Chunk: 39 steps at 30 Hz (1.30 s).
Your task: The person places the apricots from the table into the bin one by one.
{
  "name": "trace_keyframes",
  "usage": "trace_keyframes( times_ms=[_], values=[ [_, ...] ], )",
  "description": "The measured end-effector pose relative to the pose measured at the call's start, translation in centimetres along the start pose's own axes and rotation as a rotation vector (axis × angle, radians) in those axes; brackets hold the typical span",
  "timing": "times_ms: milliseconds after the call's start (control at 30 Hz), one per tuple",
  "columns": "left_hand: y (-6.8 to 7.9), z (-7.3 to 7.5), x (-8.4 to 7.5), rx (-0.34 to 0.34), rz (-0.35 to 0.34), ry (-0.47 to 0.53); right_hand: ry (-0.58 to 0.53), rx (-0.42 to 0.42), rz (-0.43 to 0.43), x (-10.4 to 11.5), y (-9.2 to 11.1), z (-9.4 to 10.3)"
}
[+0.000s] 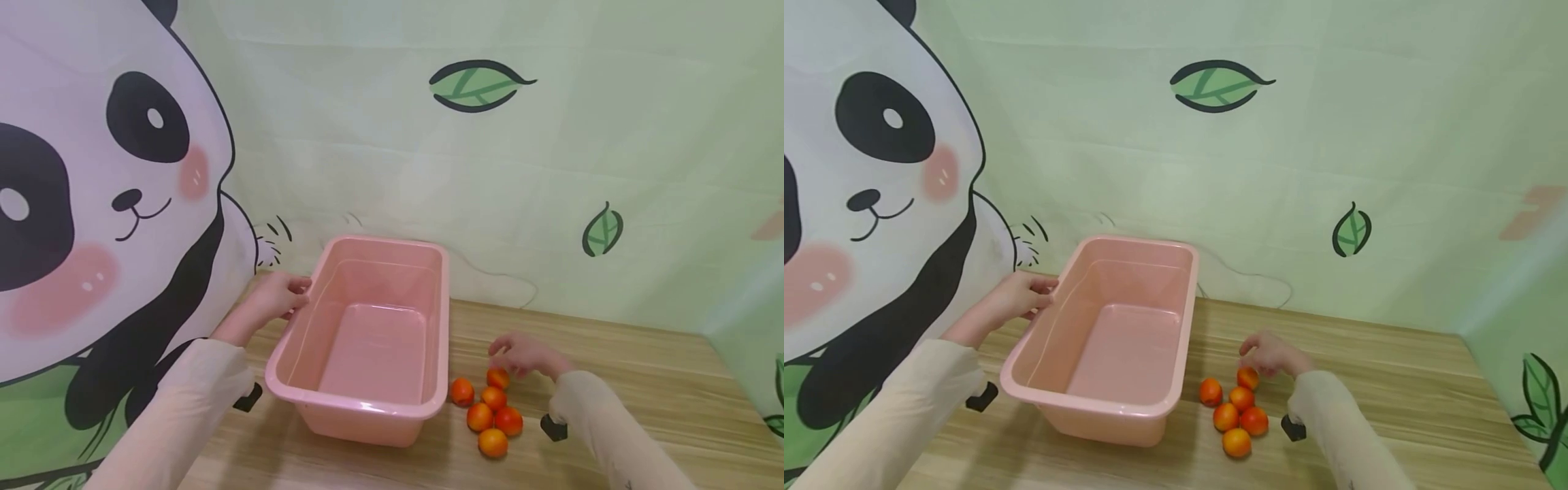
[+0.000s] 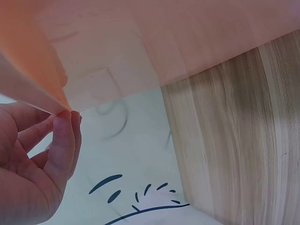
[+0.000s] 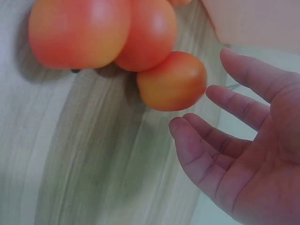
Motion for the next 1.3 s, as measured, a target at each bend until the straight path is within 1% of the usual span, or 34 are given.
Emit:
trace_keyframes(
  times_ms=[233, 400, 500, 600, 733, 933, 1067, 1167, 1300],
  values=[
    [-0.1, -0.1, 0.2, 0.0, 0.004, 0.002, 0.003, -0.008, -0.067, -0.9, -0.1, -0.3],
    [-0.2, 0.0, 0.1, -0.003, -0.011, 0.005, -0.004, 0.009, -0.073, -1.6, -0.1, -0.4],
    [-0.2, 0.0, 0.0, -0.003, -0.022, 0.002, -0.016, 0.032, -0.072, -1.8, 0.1, -0.5],
    [-0.2, 0.0, 0.0, -0.002, -0.02, 0.003, -0.038, 0.06, -0.085, -2.1, 0.3, -0.5],
    [-0.3, 0.0, 0.0, 0.001, -0.016, 0.004, -0.04, 0.095, -0.099, -2.4, 0.6, -0.7],
    [-0.2, 0.0, 0.0, 0.005, -0.017, 0.003, 0.016, 0.123, -0.138, -2.9, 1.3, -0.9],
    [-0.2, 0.0, 0.0, 0.007, -0.012, -0.004, 0.086, 0.132, -0.129, -3.0, 1.6, -0.9],
    [-0.2, 0.0, 0.0, 0.008, -0.01, -0.009, 0.111, 0.129, -0.108, -3.0, 1.8, -0.9],
    [-0.1, 0.0, -0.1, 0.006, -0.012, -0.017, 0.078, 0.131, -0.101, -3.3, 1.9, -0.9]
  ],
)
Point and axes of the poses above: each hand's wrist, its own y-axis away from the middle knuckle, its own z-axis out of the back of the hand, x = y × z, the point moved 9 cm from there along -y, towards the middle knuckle, and after that the axes turned 15 degrees about -y, right-handed, at the moved point
